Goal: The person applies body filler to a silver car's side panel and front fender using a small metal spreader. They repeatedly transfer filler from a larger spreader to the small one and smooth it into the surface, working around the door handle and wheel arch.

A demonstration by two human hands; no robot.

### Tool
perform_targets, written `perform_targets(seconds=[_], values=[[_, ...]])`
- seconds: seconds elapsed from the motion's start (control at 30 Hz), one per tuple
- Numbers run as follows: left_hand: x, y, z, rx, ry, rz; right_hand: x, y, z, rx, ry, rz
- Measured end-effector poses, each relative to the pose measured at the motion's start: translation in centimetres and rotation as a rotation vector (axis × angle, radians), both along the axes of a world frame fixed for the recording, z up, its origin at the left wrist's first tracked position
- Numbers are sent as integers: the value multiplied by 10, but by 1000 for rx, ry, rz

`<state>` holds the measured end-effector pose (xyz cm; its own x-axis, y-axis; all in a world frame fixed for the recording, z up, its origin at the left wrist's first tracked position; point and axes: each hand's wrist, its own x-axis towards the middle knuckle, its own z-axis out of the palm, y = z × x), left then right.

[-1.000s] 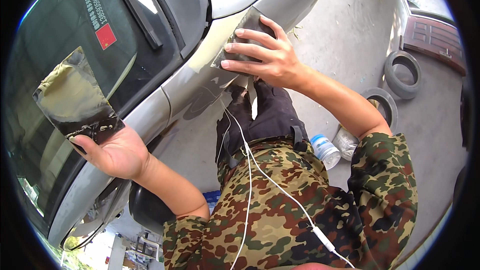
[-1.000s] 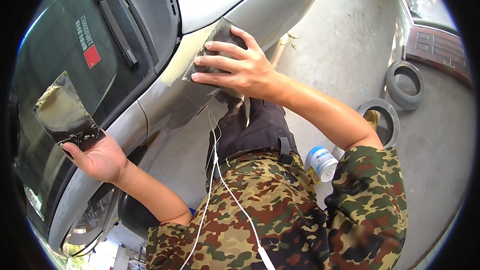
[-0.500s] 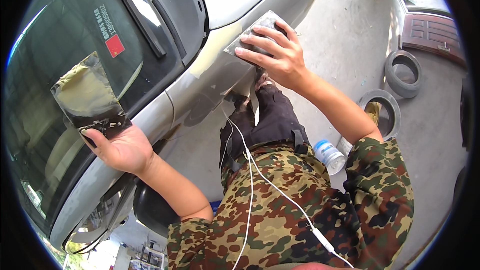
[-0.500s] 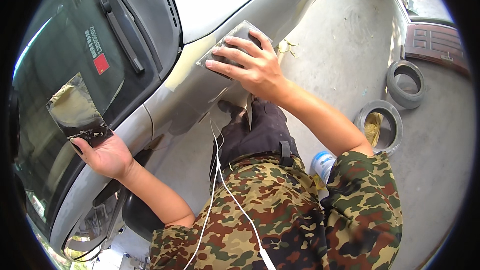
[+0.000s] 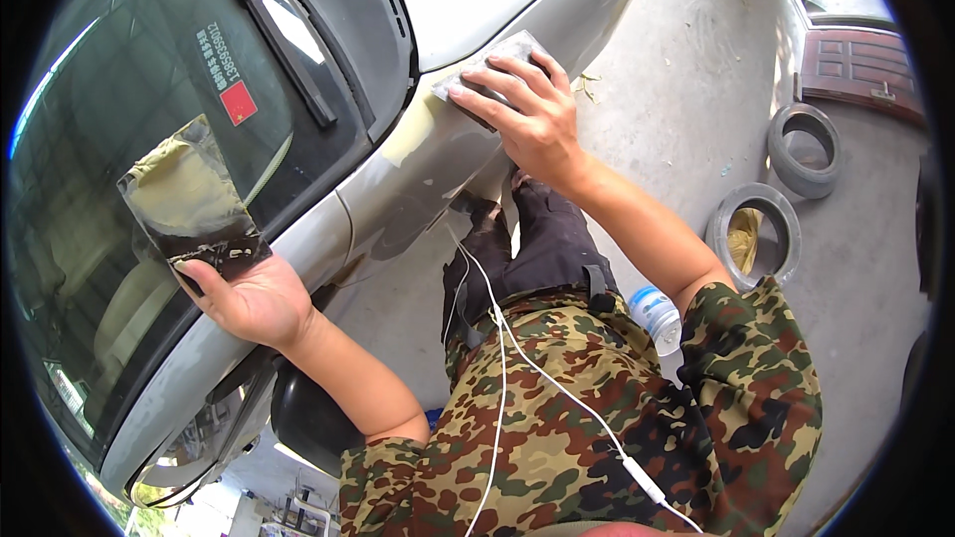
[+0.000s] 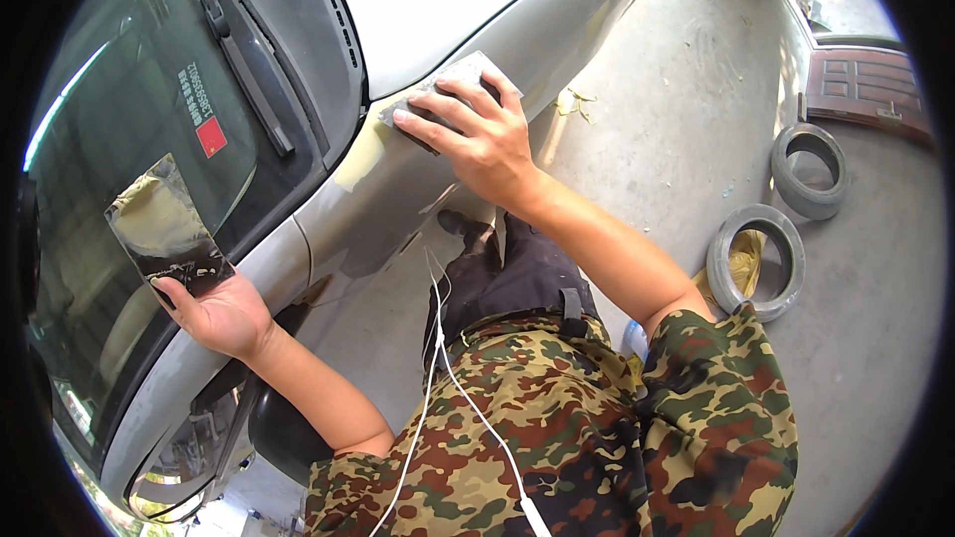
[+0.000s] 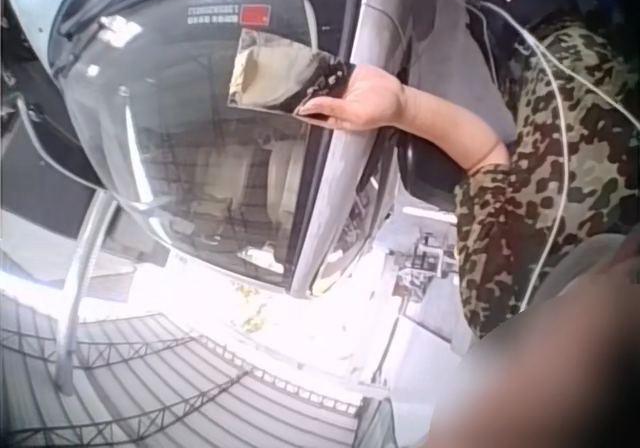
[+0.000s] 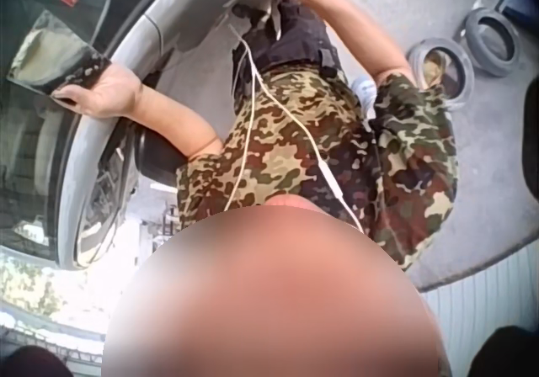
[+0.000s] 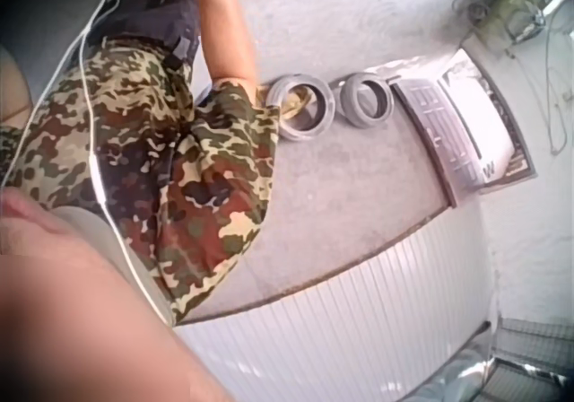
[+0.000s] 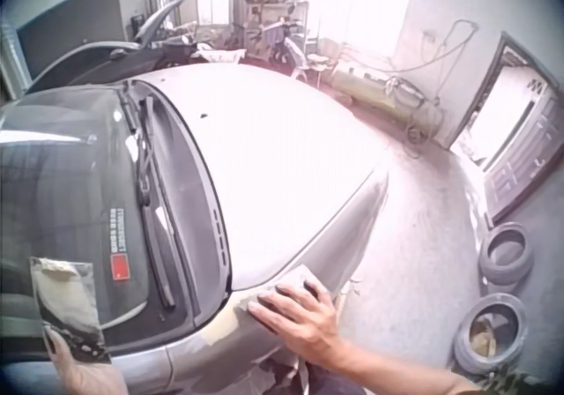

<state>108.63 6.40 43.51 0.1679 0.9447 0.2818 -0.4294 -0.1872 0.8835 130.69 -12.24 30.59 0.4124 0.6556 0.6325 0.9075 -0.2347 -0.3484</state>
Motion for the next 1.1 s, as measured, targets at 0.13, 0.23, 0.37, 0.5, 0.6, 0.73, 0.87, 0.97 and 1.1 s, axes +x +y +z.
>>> perform_targets(seconds=[0.13, 0.23, 0.37, 0.5, 0.6, 0.73, 0.87, 0.97, 1.1], values=[[-1, -2, 1, 8, -7, -2, -3, 0, -11, 17, -23, -21], [-2, -1, 1, 2, -8, -17, -4, -7, -16, 10, -36, -16], [-1, 1, 0, 12, 7, -7, -7, -20, -6, -19, 47, 44], [-1, 2, -1, -6, -25, -36, -7, -19, 11, -26, -8, 156], [-2, 1, -1, -16, -41, -37, -6, -11, 21, -51, -43, 261], [-6, 1, -1, -5, -52, -53, -2, 2, 26, -87, -106, 390], [-7, -1, -1, 2, -54, -49, -1, 11, 29, -69, -129, 449], [-7, -3, -1, 10, -48, -38, -4, 14, 32, -91, -115, 449], [-10, -7, -1, 32, -40, -21, -7, 13, 33, -104, -146, 454]])
